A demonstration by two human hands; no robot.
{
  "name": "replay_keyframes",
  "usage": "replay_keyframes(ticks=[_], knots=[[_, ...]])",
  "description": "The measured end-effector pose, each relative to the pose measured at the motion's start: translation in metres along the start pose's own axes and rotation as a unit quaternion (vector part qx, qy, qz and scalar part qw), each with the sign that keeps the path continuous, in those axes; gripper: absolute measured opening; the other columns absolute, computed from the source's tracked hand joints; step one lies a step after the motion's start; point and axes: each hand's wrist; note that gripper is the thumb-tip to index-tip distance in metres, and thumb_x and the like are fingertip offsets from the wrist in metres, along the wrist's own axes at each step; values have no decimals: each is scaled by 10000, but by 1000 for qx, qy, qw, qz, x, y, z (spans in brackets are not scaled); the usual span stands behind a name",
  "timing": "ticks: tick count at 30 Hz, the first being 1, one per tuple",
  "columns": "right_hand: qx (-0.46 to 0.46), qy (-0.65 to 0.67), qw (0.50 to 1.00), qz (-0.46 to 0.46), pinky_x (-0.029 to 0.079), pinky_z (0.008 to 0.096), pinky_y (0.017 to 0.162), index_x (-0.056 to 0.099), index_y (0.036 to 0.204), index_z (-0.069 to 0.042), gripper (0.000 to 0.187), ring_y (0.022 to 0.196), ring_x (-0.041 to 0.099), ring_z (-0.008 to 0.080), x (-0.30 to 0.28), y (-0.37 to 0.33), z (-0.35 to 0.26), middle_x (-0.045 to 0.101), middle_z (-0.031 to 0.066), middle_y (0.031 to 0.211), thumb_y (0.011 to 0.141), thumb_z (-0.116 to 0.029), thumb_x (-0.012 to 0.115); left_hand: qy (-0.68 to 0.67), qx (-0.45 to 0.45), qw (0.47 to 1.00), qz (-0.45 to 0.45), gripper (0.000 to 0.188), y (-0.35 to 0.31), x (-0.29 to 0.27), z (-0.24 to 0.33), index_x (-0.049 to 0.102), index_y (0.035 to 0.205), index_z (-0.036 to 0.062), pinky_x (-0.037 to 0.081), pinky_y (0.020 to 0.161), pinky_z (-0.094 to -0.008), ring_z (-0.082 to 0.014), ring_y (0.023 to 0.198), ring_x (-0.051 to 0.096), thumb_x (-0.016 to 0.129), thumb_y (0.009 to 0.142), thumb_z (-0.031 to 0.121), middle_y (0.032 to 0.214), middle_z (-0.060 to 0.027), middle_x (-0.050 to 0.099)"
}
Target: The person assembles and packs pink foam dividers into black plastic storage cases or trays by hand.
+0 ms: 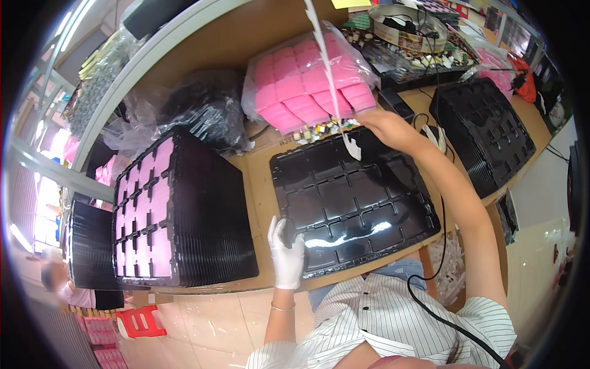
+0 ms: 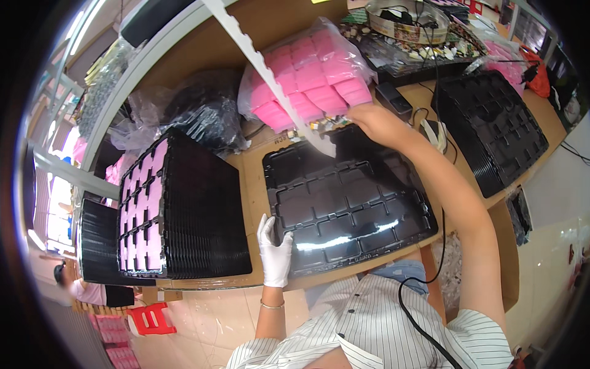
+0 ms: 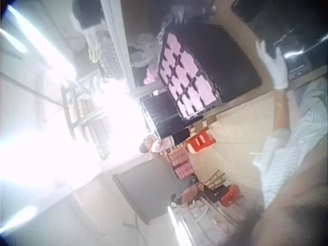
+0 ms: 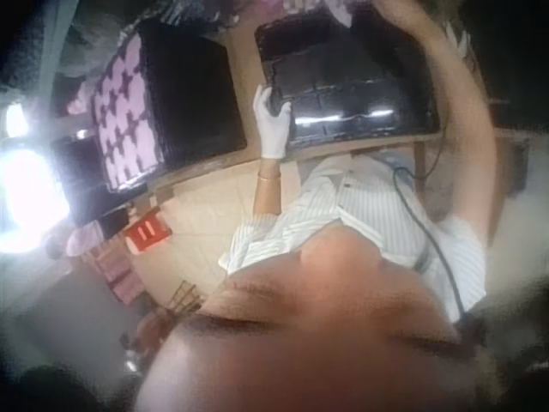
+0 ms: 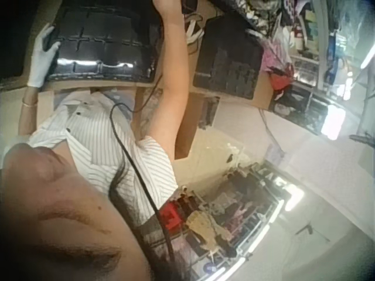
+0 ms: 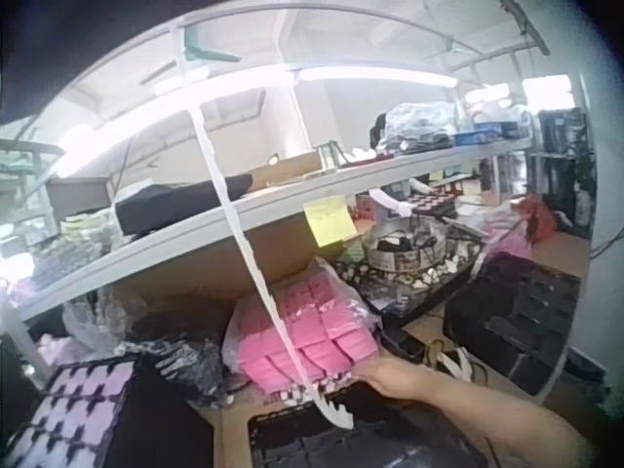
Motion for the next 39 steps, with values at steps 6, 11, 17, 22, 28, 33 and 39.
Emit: replay_keyframes(ticks=[6, 11, 17, 22, 28, 33, 39], knots=[[-22, -278, 955, 98, 479, 410, 947, 590, 1086, 57, 281, 1090, 592, 338, 63, 95, 100, 621, 211, 1122, 875, -99, 490, 63, 36, 997, 26, 473, -5, -9, 9, 471, 1331, -12, 359, 1110, -395, -336, 1336, 410, 651, 907, 99, 1478, -189, 361], [22, -171, 984, -35, 515, 420, 778, 612, 757, -29, 245, 907, 631, 334, 42, 131, 117, 645, 133, 892, 584, -37, 784, 16, 51, 996, 65, 339, 13, -12, 34, 571, 1234, 33, 460, 1007, -383, -341, 1212, 534, 633, 901, 37, 1401, -180, 461], [88, -17, 980, -176, 495, 383, 547, 645, 703, -26, 246, 577, 632, 245, 28, 158, 164, 643, 91, 633, 660, -160, 847, 19, 316, 947, 50, 267, 101, 18, 73, 649, 1101, 80, 491, 953, -386, -336, 1115, 600, 642, 857, -28, 1241, -167, 597], [134, 0, 967, -216, 534, 364, 607, 754, 790, -92, 150, 623, 660, 223, 35, 168, 164, 692, 102, 691, 744, -234, 770, -40, 346, 937, -40, 193, 164, 66, 89, 641, 1052, 58, 493, 944, -399, -332, 1087, 615, 648, 866, 9, 1163, -145, 641], [186, -94, 978, 13, 531, 441, 736, 714, 854, -41, 199, 792, 674, 374, 38, 158, 163, 693, 200, 850, 812, -219, 635, 40, 454, 879, -139, 385, 229, 160, 91, 536, 1227, -15, 433, 1027, -452, -394, 1201, 535, 575, 844, 6, 1282, -220, 551], [110, 11, 958, 265, 436, 397, 919, 732, 883, -104, 118, 1045, 592, 328, 26, 137, 61, 680, 103, 977, 827, -207, 719, 264, 444, 853, -69, 580, 278, 212, 86, 422, 1352, -90, 275, 1138, -517, -464, 1325, 389, 583, 868, 185, 1376, -302, 451], [391, 648, 633, 161, 450, 355, 974, 720, 1020, -52, 232, 1117, 565, 191, 16, 64, 10, 653, 70, 1120, 903, -251, 698, 273, 281, 897, -206, 434, 270, 188, 113, 526, 1210, -41, 472, 944, -485, -422, 1152, 561, 584, 865, 215, 1221, -285, 578]])
Point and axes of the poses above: each hand's wrist, its own y-axis towards the middle knuckle, its own x-axis out of the palm, z = x × y
